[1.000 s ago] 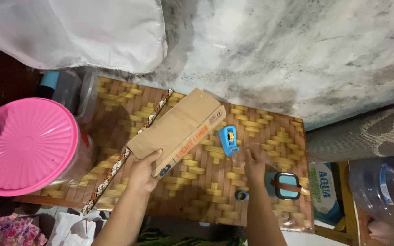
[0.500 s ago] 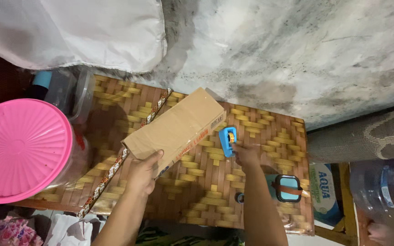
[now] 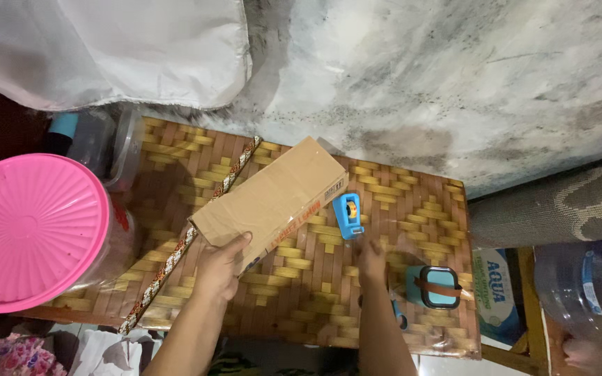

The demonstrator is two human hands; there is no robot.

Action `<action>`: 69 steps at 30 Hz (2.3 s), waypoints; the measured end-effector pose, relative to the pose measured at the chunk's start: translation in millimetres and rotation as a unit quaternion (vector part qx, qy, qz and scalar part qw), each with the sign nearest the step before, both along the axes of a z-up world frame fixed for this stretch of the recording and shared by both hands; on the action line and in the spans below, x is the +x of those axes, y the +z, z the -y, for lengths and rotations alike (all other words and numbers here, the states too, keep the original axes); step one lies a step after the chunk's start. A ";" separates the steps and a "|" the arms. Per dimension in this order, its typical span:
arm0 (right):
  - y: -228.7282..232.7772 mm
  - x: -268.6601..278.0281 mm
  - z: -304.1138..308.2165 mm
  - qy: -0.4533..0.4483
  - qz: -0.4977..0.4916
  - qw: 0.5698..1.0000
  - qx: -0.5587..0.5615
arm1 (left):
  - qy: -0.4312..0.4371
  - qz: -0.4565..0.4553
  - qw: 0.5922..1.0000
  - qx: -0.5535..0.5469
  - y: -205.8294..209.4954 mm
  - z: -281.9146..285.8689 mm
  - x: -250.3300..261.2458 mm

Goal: The person places a small container inside a flat cardboard box, folds the flaps to form a box, and secures it with tape. They then use scissors to trim the taped edges and fold the box into a smaller rectangular shape.

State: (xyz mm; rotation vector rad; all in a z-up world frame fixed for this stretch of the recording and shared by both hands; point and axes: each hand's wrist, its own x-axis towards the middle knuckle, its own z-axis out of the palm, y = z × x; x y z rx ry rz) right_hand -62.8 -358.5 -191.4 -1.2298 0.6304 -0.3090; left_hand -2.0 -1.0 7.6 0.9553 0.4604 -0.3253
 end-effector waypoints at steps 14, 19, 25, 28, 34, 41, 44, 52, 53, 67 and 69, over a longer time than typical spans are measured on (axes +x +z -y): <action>39.4 -20.6 1.8 -0.015 -0.140 0.987 -0.075 | -0.029 0.020 0.999 -0.033 6.5 0.7 -1.4; 132.6 -29.1 -27.7 0.085 0.047 0.994 0.055 | -0.073 0.049 0.996 -0.030 7.7 6.3 -5.6; 218.7 -42.8 -88.9 0.163 0.165 0.969 -0.081 | -0.130 0.085 0.987 0.036 15.4 8.4 -19.2; 230.0 -36.4 -105.0 0.115 0.203 0.961 -0.149 | -0.137 0.079 0.986 0.053 21.0 9.7 -22.0; 228.7 -29.8 -114.2 0.056 0.149 0.967 -0.197 | -0.142 0.161 0.975 0.049 22.6 13.1 -26.4; 217.3 -24.0 -109.6 0.032 -0.007 0.985 -0.169 | -0.165 0.189 0.968 0.026 18.0 10.5 -28.7; 203.9 -25.4 -94.8 0.083 -0.120 0.973 -0.181 | -0.106 0.124 0.983 -0.083 25.1 13.1 -26.7; 113.5 -104.3 6.3 0.230 -0.473 0.647 -0.552 | -0.034 -0.023 0.910 -0.412 34.7 19.0 -27.7; 97.5 -116.9 13.7 0.247 -0.505 0.583 -0.586 | -0.032 -0.019 0.917 -0.396 34.2 20.2 -31.6; 46.2 -133.2 -15.6 0.180 -0.434 0.650 -0.598 | -0.058 0.090 0.869 -0.483 45.6 42.3 -58.3; 46.6 -131.7 -23.6 0.193 -0.388 0.665 -0.608 | -0.079 0.106 0.853 -0.504 46.1 39.9 -59.0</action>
